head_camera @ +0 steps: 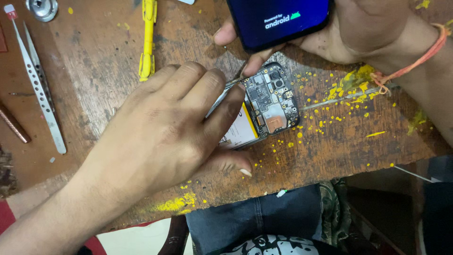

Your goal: The person uses tweezers to manipulate small components on the motherboard of a disassembled smartphone. They then pick up a second smartphone, which displays a boot screen, and use a yellow screwdriver to work on its internal components. The person handles the phone casing and internal parts throughout the process.

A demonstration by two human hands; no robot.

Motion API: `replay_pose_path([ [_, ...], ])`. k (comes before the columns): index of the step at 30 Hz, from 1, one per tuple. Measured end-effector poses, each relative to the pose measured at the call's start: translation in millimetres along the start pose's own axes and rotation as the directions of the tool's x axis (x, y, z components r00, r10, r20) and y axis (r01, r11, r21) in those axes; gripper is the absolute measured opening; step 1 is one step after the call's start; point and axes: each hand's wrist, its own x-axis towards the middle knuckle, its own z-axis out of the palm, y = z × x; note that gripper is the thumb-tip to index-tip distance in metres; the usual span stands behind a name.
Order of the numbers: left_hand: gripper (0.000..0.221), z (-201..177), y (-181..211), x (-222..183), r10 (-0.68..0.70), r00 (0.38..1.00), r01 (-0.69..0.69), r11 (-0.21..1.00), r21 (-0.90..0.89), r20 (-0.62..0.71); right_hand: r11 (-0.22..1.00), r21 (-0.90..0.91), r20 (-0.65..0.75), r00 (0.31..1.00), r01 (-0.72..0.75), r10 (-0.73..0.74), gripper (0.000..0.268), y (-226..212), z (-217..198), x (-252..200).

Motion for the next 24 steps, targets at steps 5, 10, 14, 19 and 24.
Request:
replay_pose_path([
  [5,0.081,-1,-4,6,-0.005,1.000,0.001,0.992,-0.127,-0.030,0.999,-0.006,-0.038,0.999,-0.034,0.034,0.083,-4,7,1],
  [10,0.085,-1,-15,5,0.012,0.997,-0.033,0.965,-0.261,-0.080,0.999,-0.043,-0.017,1.000,-0.019,0.018,0.086,-3,5,-1],
  [14,0.086,1,-16,2,0.023,0.998,-0.037,0.966,-0.258,-0.057,0.998,-0.056,-0.013,1.000,-0.001,0.000,0.086,0,2,-1],
  [19,0.087,1,-13,2,0.001,0.999,-0.011,0.970,-0.243,-0.042,1.000,-0.014,-0.033,0.999,0.015,-0.015,0.077,5,-1,-4],
  [24,0.079,-1,-7,2,0.012,0.999,-0.003,0.976,-0.216,0.041,0.999,-0.010,-0.008,0.999,0.039,-0.039,0.072,18,-6,-6],
])
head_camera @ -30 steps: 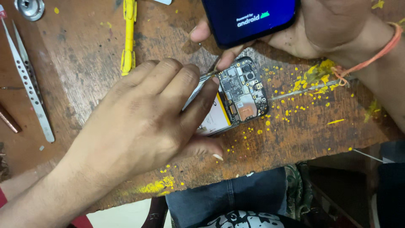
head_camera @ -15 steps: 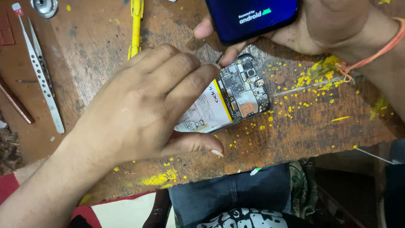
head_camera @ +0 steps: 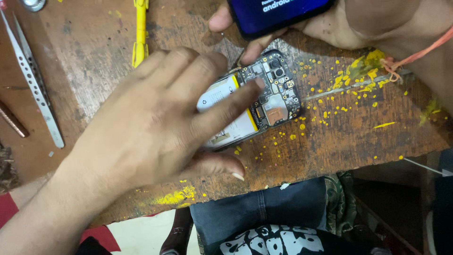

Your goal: The person uses tweezers to manipulate small components on the motherboard of a disassembled smartphone. They then pick up a second smartphone, which displays a boot screen, and use a yellow screwdriver to work on its internal components. The person handles the phone casing and internal parts throughout the process.

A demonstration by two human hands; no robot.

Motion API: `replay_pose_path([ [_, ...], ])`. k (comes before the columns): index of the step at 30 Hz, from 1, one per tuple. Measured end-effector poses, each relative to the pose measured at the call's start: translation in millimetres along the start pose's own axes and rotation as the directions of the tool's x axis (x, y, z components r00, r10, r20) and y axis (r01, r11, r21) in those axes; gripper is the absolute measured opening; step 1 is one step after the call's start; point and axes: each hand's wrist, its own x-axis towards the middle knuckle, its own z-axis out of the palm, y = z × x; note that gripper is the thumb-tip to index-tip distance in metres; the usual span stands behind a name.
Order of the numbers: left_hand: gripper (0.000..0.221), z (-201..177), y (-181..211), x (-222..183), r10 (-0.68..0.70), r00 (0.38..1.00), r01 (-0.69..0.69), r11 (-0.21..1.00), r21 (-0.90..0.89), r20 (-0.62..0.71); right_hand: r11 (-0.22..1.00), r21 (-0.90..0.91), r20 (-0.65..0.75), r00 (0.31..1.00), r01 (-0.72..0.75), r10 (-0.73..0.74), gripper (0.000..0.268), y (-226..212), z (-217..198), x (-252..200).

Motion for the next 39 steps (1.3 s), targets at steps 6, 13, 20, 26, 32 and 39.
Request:
replay_pose_path([
  [6,0.063,4,10,1,0.056,0.998,-0.054,0.996,0.064,-0.019,1.000,0.024,0.024,1.000,-0.001,0.000,0.071,1,-4,-2],
  [13,0.048,3,14,5,0.091,0.996,-0.088,0.971,0.224,-0.001,0.998,0.028,-0.015,0.999,-0.052,0.052,0.077,-4,4,-2],
  [20,0.040,3,17,5,0.101,0.995,-0.096,0.975,0.198,-0.016,1.000,0.000,0.007,0.999,-0.032,0.032,0.080,-6,4,1],
  [26,0.038,7,16,10,0.136,0.990,-0.124,0.970,0.211,-0.047,0.999,0.043,0.016,1.000,0.005,-0.006,0.077,-6,5,0],
  [32,0.038,9,23,15,0.180,0.981,-0.158,0.957,0.244,-0.069,0.998,-0.057,0.018,1.000,0.015,-0.014,0.075,-10,5,-2],
  [39,0.041,16,28,16,0.162,0.986,-0.148,0.952,0.269,-0.029,0.994,0.007,0.071,0.991,0.114,-0.114,0.076,-1,5,-2],
])
